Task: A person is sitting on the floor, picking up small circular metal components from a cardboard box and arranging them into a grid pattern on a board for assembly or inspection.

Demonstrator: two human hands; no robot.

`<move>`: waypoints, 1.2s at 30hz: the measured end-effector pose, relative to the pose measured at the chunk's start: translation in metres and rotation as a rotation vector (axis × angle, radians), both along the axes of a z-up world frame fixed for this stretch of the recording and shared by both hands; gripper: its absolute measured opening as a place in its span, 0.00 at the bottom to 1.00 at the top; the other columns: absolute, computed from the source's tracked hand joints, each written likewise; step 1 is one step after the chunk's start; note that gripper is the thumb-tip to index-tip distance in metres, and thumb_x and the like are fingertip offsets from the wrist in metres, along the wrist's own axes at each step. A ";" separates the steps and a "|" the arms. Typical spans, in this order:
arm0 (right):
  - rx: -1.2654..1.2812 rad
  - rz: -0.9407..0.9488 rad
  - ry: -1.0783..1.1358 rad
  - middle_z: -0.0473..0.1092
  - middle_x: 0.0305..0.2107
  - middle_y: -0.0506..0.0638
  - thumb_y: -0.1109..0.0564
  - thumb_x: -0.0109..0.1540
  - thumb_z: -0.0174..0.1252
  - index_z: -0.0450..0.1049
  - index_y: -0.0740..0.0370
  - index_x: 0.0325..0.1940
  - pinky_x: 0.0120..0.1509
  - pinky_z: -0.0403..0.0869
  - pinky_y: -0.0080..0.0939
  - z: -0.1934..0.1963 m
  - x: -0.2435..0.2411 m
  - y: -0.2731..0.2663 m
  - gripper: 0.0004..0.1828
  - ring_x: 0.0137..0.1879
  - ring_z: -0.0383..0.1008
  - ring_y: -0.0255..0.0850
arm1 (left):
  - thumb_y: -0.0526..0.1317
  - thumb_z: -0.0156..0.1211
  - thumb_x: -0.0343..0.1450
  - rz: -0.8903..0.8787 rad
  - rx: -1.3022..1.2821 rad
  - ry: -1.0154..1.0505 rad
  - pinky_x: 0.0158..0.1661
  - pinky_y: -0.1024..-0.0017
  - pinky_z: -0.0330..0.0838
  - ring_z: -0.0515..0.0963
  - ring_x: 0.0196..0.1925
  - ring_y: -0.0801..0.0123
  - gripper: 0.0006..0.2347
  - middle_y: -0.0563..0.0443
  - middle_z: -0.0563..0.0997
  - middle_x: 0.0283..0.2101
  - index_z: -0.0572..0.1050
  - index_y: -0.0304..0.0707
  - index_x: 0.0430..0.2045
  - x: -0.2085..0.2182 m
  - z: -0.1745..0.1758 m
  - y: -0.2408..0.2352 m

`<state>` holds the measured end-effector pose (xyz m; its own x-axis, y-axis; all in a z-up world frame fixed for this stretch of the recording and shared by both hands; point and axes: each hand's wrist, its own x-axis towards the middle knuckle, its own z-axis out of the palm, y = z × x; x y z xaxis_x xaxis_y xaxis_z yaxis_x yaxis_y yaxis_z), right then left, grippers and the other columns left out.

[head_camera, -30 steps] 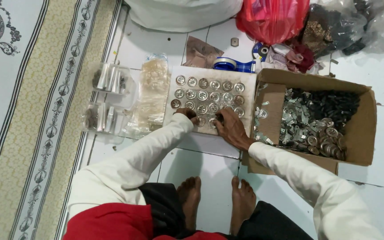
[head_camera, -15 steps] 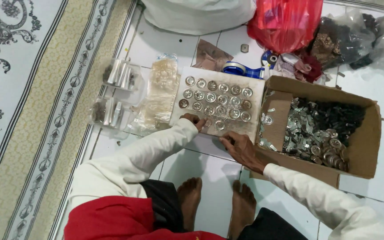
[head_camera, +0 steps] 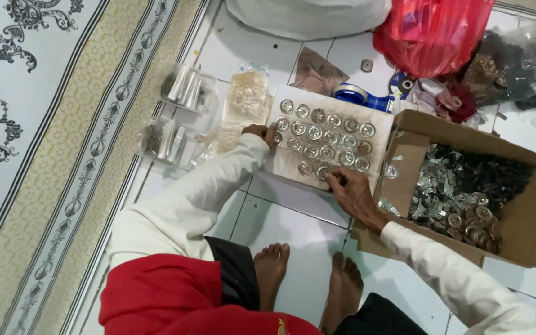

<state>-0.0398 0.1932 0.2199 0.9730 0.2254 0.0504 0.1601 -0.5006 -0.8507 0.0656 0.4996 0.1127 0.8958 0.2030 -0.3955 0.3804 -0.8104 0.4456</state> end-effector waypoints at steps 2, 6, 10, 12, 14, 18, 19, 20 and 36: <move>0.024 -0.002 -0.012 0.75 0.18 0.55 0.56 0.62 0.68 0.83 0.57 0.36 0.31 0.73 0.41 0.000 0.007 0.008 0.03 0.26 0.77 0.44 | 0.61 0.44 0.73 0.027 0.061 0.022 0.47 0.59 0.81 0.85 0.48 0.56 0.22 0.51 0.85 0.39 0.82 0.47 0.32 0.020 -0.032 0.038; 0.101 -0.007 -0.009 0.75 0.17 0.52 0.59 0.63 0.66 0.83 0.58 0.35 0.31 0.74 0.36 0.008 0.014 0.018 0.02 0.25 0.77 0.40 | 0.49 0.64 0.72 -0.108 0.289 0.205 0.56 0.46 0.77 0.74 0.65 0.49 0.21 0.45 0.68 0.65 0.69 0.44 0.57 0.010 -0.027 0.075; 0.097 -0.003 -0.011 0.75 0.16 0.52 0.58 0.63 0.67 0.83 0.58 0.36 0.29 0.71 0.36 0.008 0.017 0.018 0.03 0.24 0.75 0.38 | 0.51 0.69 0.70 -0.324 0.311 0.297 0.67 0.38 0.61 0.60 0.76 0.50 0.30 0.47 0.56 0.76 0.63 0.50 0.67 -0.012 -0.021 0.081; 0.080 0.002 -0.006 0.75 0.17 0.52 0.59 0.63 0.67 0.83 0.60 0.36 0.29 0.71 0.38 0.008 0.018 0.020 0.03 0.25 0.75 0.40 | 0.46 0.75 0.64 -0.379 0.283 0.329 0.66 0.38 0.56 0.62 0.76 0.49 0.36 0.44 0.62 0.74 0.60 0.53 0.67 -0.011 -0.051 0.094; 0.081 0.000 -0.006 0.75 0.17 0.53 0.59 0.63 0.67 0.83 0.59 0.36 0.29 0.71 0.38 0.002 0.019 0.019 0.02 0.25 0.75 0.39 | 0.43 0.75 0.64 -0.428 0.307 0.336 0.65 0.42 0.57 0.65 0.74 0.51 0.34 0.46 0.66 0.71 0.62 0.54 0.65 -0.013 -0.040 0.091; 0.083 -0.010 0.000 0.74 0.17 0.51 0.58 0.63 0.68 0.83 0.58 0.35 0.29 0.70 0.37 0.001 0.021 0.018 0.03 0.25 0.74 0.37 | 0.37 0.69 0.66 -0.509 0.440 0.398 0.65 0.41 0.56 0.74 0.68 0.57 0.21 0.53 0.78 0.62 0.76 0.56 0.54 0.003 -0.052 0.085; 0.084 -0.013 0.000 0.74 0.17 0.51 0.58 0.63 0.68 0.83 0.58 0.35 0.29 0.70 0.37 0.004 0.021 0.018 0.03 0.25 0.74 0.37 | 0.37 0.69 0.66 -0.511 0.442 0.397 0.65 0.41 0.56 0.74 0.68 0.57 0.21 0.53 0.78 0.62 0.76 0.56 0.54 -0.001 -0.019 0.078; 0.097 -0.009 0.018 0.74 0.17 0.52 0.58 0.63 0.67 0.82 0.59 0.35 0.29 0.70 0.36 0.006 0.021 0.018 0.04 0.25 0.75 0.37 | 0.37 0.69 0.65 -0.485 0.449 0.370 0.63 0.45 0.59 0.77 0.64 0.54 0.22 0.48 0.79 0.60 0.76 0.55 0.55 -0.005 0.013 0.071; 0.121 0.016 0.014 0.75 0.18 0.52 0.59 0.61 0.68 0.83 0.60 0.37 0.31 0.73 0.37 0.006 0.035 0.012 0.03 0.26 0.75 0.39 | 0.50 0.67 0.68 -0.011 -0.007 -0.301 0.50 0.66 0.78 0.86 0.40 0.66 0.06 0.61 0.85 0.27 0.82 0.58 0.34 0.094 0.030 0.138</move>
